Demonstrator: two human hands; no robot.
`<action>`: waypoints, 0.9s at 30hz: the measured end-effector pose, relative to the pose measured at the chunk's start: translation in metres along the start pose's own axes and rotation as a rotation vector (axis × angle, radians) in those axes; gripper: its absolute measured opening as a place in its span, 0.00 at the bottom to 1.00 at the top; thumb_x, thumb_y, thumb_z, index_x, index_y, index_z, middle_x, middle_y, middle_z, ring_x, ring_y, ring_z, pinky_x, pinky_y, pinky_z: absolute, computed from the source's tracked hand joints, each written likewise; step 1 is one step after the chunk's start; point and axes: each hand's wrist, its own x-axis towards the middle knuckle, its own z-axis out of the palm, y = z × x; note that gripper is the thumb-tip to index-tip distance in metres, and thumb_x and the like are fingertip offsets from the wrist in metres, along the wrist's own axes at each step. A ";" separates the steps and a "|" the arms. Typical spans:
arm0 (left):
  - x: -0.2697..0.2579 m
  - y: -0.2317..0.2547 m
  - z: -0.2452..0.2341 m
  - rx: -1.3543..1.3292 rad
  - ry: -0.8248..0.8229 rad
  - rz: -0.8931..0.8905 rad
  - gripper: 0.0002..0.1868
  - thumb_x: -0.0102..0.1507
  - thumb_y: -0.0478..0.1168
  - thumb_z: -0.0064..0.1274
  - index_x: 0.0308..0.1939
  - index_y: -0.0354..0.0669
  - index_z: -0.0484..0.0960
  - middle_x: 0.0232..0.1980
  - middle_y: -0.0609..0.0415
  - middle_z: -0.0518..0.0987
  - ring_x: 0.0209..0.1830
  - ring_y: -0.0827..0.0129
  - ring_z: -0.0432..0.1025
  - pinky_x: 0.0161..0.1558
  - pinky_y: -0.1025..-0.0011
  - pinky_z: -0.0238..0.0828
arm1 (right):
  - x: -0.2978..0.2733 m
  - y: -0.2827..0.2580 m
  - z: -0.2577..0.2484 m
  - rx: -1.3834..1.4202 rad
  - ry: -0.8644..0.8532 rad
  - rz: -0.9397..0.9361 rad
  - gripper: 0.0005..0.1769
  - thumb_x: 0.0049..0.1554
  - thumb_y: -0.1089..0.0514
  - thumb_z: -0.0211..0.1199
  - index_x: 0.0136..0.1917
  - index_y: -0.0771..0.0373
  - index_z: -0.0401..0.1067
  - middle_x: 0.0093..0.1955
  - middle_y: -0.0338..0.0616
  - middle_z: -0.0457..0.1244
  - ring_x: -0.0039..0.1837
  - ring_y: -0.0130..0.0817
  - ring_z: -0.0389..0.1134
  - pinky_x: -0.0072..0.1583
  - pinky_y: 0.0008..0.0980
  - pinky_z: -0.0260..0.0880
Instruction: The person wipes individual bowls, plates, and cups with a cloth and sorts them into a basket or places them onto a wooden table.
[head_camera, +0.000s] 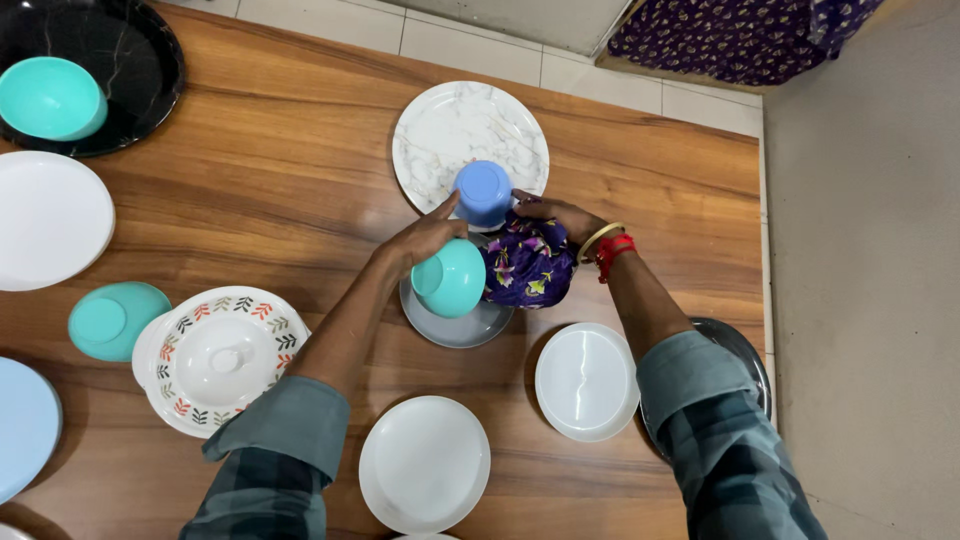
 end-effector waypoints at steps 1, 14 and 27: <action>-0.002 0.001 -0.001 -0.038 0.000 -0.037 0.52 0.55 0.44 0.48 0.82 0.55 0.42 0.68 0.40 0.75 0.54 0.61 0.73 0.56 0.66 0.70 | 0.000 -0.005 0.002 0.036 -0.013 -0.017 0.44 0.59 0.48 0.60 0.83 0.58 0.46 0.78 0.45 0.56 0.72 0.29 0.63 0.73 0.29 0.61; -0.016 -0.028 0.008 -0.384 -0.150 0.046 0.40 0.58 0.43 0.47 0.76 0.42 0.63 0.52 0.51 0.79 0.43 0.72 0.76 0.47 0.68 0.77 | -0.013 -0.051 0.040 -0.146 0.011 -0.032 0.32 0.57 0.49 0.62 0.72 0.61 0.68 0.68 0.44 0.67 0.66 0.31 0.69 0.68 0.27 0.67; -0.031 -0.038 0.016 -0.239 -0.049 0.009 0.43 0.60 0.47 0.47 0.79 0.40 0.55 0.73 0.38 0.65 0.62 0.62 0.68 0.59 0.66 0.69 | -0.128 -0.037 0.068 -0.080 0.080 -0.253 0.33 0.59 0.50 0.58 0.76 0.62 0.64 0.67 0.51 0.64 0.67 0.36 0.66 0.69 0.32 0.65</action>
